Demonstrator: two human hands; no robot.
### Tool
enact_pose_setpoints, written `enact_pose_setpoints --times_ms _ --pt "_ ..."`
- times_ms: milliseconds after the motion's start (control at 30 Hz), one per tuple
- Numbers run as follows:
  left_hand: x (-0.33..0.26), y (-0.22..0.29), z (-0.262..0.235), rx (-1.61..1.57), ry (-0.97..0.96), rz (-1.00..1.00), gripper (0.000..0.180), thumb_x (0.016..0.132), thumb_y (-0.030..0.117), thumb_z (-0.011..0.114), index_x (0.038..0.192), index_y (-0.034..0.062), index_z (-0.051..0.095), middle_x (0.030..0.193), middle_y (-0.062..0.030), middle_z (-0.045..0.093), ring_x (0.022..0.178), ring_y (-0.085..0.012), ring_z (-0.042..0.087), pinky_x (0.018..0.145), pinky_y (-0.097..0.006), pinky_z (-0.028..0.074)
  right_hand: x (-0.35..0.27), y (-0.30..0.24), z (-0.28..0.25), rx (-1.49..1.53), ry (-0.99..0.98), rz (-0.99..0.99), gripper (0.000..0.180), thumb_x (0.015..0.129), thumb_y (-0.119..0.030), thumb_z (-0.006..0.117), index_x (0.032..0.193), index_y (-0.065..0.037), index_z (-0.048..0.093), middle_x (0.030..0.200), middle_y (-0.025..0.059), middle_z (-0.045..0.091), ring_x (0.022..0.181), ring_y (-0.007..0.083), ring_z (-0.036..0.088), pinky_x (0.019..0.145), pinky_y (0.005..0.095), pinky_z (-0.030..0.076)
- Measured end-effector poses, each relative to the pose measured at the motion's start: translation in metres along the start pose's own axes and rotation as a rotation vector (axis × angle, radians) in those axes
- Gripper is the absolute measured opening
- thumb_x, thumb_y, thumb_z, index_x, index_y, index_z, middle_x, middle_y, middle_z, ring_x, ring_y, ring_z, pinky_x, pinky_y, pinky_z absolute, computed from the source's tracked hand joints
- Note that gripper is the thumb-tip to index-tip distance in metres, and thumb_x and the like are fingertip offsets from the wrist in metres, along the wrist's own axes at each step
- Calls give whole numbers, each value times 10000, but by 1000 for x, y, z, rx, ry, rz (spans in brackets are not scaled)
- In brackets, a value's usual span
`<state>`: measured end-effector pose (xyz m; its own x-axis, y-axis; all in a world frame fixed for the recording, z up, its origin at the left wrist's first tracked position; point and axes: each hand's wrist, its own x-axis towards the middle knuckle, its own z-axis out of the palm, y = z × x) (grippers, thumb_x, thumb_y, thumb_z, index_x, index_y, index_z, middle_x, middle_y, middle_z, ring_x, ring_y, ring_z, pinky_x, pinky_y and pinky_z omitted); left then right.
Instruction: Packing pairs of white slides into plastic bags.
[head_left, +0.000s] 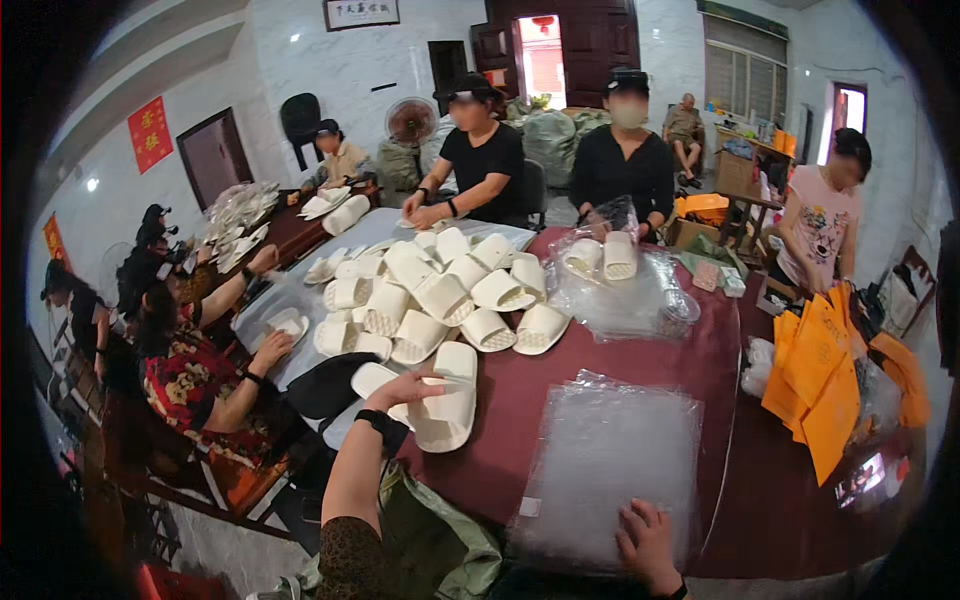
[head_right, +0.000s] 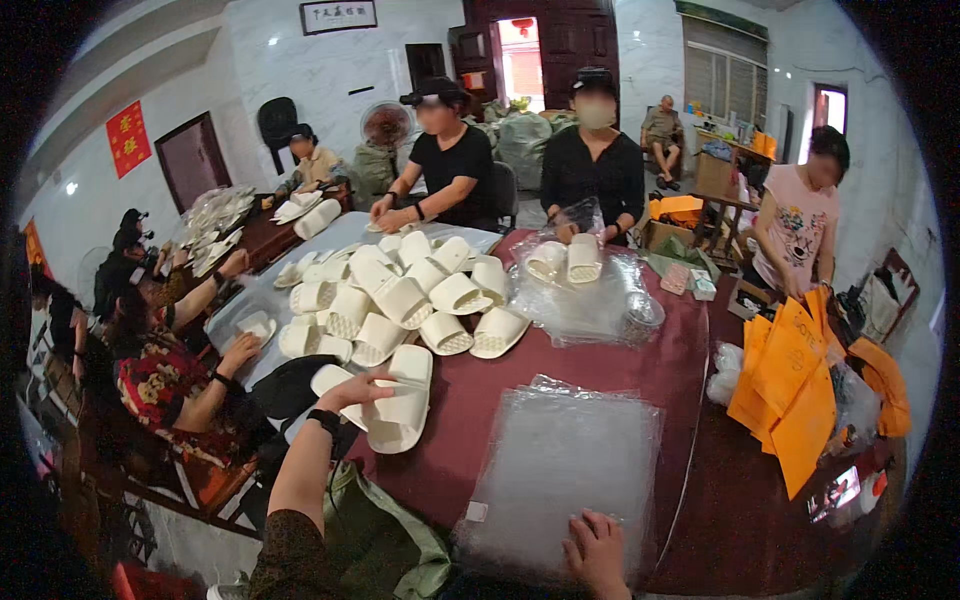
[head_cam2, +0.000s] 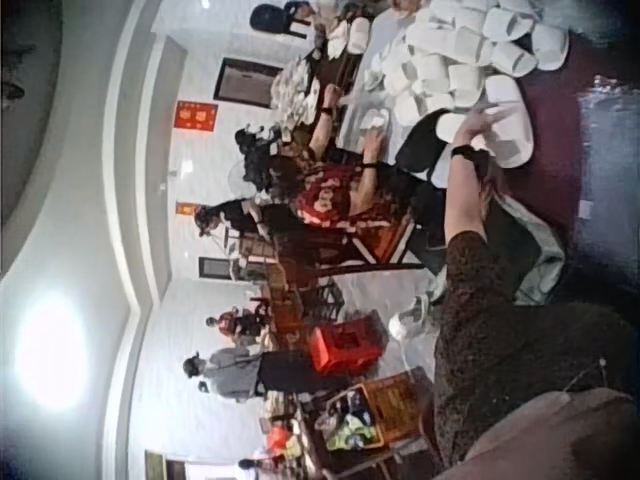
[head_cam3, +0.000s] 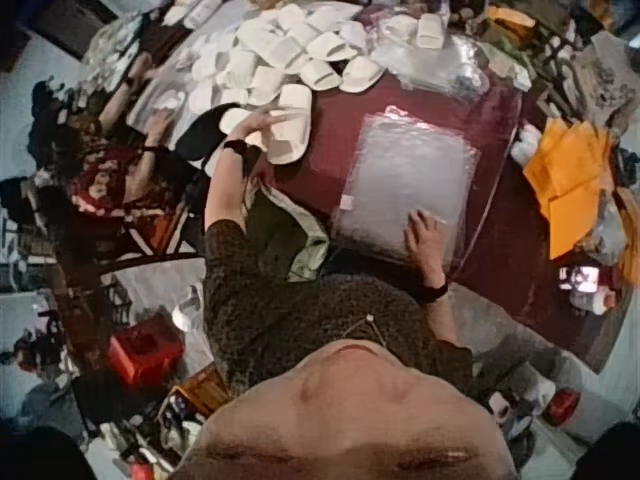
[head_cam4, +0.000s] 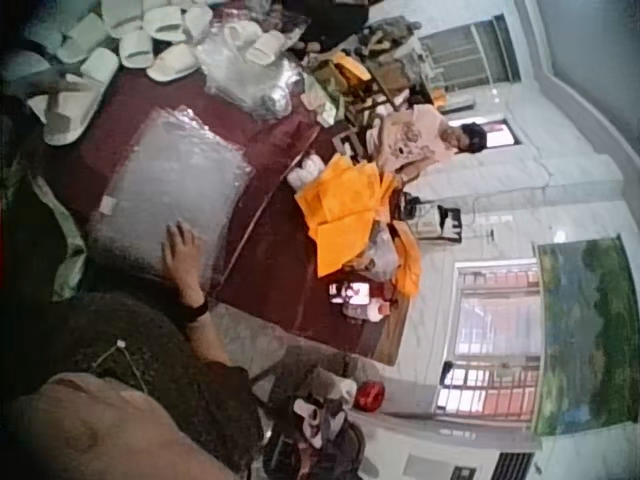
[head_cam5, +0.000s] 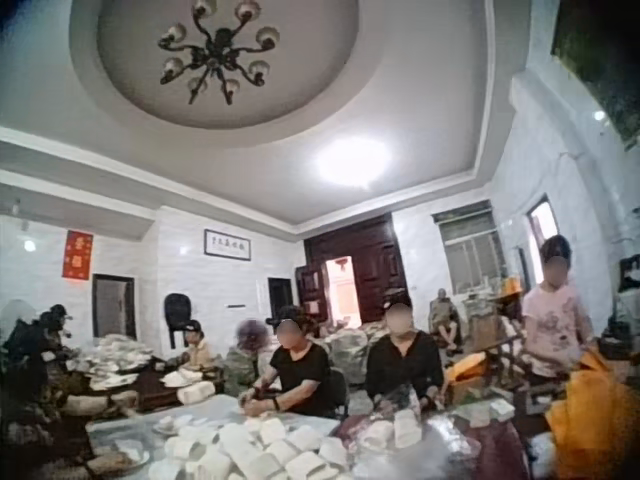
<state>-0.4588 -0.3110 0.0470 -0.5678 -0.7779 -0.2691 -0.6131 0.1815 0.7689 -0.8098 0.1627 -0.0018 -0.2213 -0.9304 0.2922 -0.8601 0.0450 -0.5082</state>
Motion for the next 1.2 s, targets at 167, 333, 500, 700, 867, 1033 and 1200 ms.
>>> enact_pose_setpoints --times_ms 167,333,500,700,867,1033,1200 --pt "-32 3 23 -110 100 -54 674 839 496 736 1321 46 595 1158 -104 674 1026 -208 630 911 -341 488 -3 -6 -1 -77 -14 25 402 828 -228 678 1197 -81 623 1282 152 541 1190 386 477 1022 497 373" --pt "-67 90 33 -593 143 -109 660 948 588 539 1364 75 536 1216 -80 644 1060 -171 624 916 -357 499 -9 -4 -5 -104 -11 31 411 830 -239 679 1207 -86 621 1279 138 533 1189 364 479 1013 495 379" --pt "-112 166 68 -987 -125 138 606 1010 504 470 1438 76 433 1334 -94 573 1179 -211 587 975 -389 503 -1 1 -3 -96 0 31 410 840 -248 673 1214 -93 614 1284 128 527 1198 341 482 1010 489 384" --pt "-131 221 150 -1397 -322 68 557 1017 380 487 1454 52 380 1422 -181 460 1276 -339 492 1100 -480 396 -4 -1 -4 -99 37 -13 385 840 -234 668 1199 -109 614 1246 111 545 1178 321 502 979 478 407" --pt "-136 261 229 -1744 -430 98 522 991 246 536 1399 -34 371 1358 -230 460 1301 -364 445 1141 -472 360 -12 9 11 -63 42 -24 440 840 -258 670 1253 -130 590 1262 104 535 1181 321 495 968 481 415" --pt "-99 239 320 -1881 -382 180 634 986 222 574 1496 47 240 1340 -201 466 1287 -319 462 1138 -441 361 -21 11 13 -215 -31 50 513 820 -276 690 1294 -133 557 1318 95 492 1218 333 465 977 491 411" --pt "-107 233 322 -1082 -309 -3 908 937 149 660 1573 123 13 1351 -166 506 1194 -222 528 1016 -338 430 -9 18 19 167 92 133 422 819 -244 666 1218 -110 635 1205 154 624 1197 374 506 987 473 433"
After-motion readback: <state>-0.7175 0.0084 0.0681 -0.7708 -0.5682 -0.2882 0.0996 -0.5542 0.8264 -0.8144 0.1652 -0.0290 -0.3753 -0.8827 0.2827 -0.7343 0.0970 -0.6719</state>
